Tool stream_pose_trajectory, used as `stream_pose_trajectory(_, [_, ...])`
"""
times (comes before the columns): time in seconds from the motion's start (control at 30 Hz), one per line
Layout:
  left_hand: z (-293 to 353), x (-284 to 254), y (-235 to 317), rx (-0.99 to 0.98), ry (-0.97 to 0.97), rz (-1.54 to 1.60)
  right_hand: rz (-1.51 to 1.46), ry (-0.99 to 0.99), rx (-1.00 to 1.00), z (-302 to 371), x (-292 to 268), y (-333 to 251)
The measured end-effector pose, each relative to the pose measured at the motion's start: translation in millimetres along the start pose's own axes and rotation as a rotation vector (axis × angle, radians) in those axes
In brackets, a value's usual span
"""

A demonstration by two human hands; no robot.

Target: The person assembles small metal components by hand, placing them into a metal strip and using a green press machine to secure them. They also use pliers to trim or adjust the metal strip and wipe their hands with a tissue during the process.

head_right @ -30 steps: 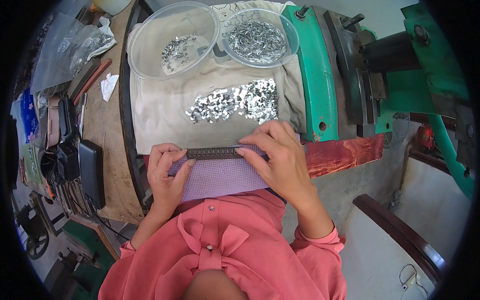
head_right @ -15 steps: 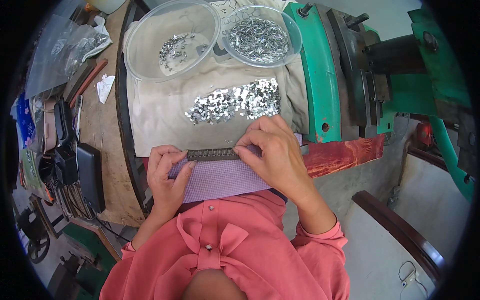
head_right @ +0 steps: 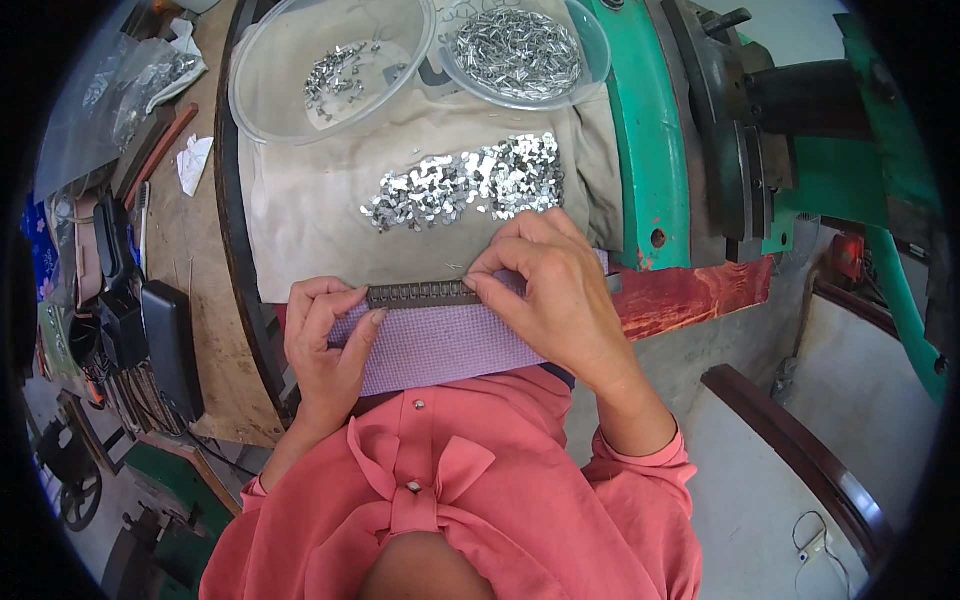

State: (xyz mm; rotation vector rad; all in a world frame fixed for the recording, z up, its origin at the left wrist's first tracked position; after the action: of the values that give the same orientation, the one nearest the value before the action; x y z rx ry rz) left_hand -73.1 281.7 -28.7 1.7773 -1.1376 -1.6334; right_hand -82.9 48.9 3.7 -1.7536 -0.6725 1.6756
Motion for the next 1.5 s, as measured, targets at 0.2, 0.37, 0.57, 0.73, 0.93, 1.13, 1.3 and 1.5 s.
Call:
stream_pose_trajectory(0.2, [0.1, -0.3, -0.1, -0.007, -0.008, 0.008, 0.009, 0.008, -0.007, 0.9, 1.1, 0.6])
stream_pose_trajectory(0.37, [0.2, -0.6, 0.3, 0.004, -0.011, 0.016, -0.064, 0.005, 0.018, 2.9, -2.0, 5.5])
stream_pose_trajectory(0.57, [1.8, -0.5, -1.3, 0.04, -0.007, 0.029, -0.238, 0.086, 0.104, 10.9, -7.9, 13.0])
stream_pose_trajectory(0.73, [2.9, -0.6, -2.7, 0.051, 0.006, 0.031, -0.347, 0.195, 0.12, 19.3, -14.6, 14.3])
stream_pose_trajectory(0.93, [2.8, -0.3, -1.8, 0.053, 0.016, 0.024, -0.345, 0.31, 0.109, 26.1, -14.2, 22.6])
stream_pose_trajectory(1.13, [2.2, -0.6, 0.3, 0.049, 0.032, 0.016, -0.32, 0.352, -0.022, 16.4, -12.5, 9.9])
stream_pose_trajectory(1.3, [1.6, -1.2, 1.9, 0.041, 0.032, 0.013, -0.245, 0.401, -0.05, 20.5, -19.6, 1.2])
stream_pose_trajectory(1.5, [0.5, -2.0, 4.5, 0.045, 0.041, 0.01, -0.128, 0.36, -0.068, 48.0, -26.7, 0.5])
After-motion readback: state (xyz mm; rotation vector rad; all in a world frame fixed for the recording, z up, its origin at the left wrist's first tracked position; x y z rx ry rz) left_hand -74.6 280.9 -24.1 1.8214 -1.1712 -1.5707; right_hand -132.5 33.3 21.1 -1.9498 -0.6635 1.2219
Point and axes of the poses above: each hand's wrist, its own z-axis away from the middle knuckle, its own x-axis out of the palm, y = z × x, the point moved 4 cm from there along -z, towards the middle knuckle, and after that the axes turned 9 degrees about y, right-handed, at the moved point
